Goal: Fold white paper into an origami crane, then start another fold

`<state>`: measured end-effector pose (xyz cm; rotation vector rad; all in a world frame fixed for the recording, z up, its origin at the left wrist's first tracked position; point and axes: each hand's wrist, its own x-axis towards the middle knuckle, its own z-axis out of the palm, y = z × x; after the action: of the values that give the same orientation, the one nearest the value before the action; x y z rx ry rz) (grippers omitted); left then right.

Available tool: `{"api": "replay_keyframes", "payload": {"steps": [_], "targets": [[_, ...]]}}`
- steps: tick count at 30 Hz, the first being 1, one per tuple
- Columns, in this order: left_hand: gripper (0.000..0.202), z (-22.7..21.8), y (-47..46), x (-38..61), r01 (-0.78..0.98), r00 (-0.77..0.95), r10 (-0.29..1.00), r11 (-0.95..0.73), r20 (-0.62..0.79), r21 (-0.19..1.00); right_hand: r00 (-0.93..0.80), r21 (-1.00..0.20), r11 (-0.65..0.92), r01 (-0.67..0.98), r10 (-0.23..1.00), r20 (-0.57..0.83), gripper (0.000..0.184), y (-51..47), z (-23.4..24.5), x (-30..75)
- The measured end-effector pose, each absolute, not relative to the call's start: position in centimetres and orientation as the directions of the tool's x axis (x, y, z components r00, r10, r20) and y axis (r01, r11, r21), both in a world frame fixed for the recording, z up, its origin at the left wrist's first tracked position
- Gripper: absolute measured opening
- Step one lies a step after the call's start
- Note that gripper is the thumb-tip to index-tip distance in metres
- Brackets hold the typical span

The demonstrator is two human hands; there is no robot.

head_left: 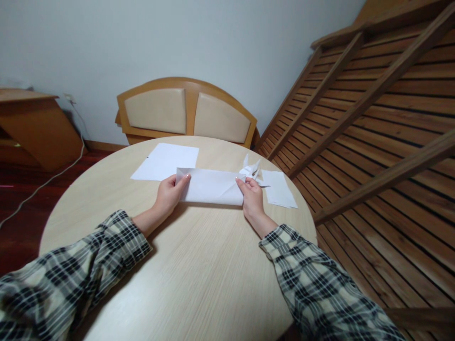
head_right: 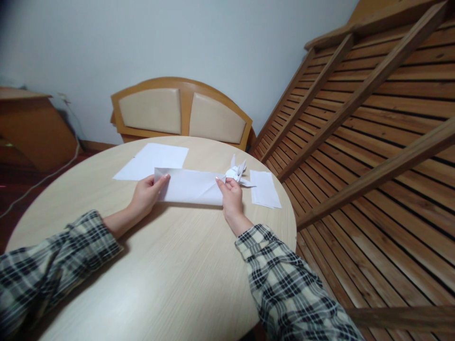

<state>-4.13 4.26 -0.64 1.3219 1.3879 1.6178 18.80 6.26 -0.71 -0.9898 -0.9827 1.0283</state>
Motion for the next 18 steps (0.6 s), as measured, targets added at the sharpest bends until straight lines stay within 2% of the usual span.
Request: {"api": "replay_keyframes", "payload": {"steps": [18], "targets": [[0.035,-0.86,4.35,-4.05,0.105,-0.3,0.925,-0.212,0.234,0.972,0.225,-0.933,0.213,-0.291,0.963,0.149,0.033,5.86,-0.28,18.6]]}}
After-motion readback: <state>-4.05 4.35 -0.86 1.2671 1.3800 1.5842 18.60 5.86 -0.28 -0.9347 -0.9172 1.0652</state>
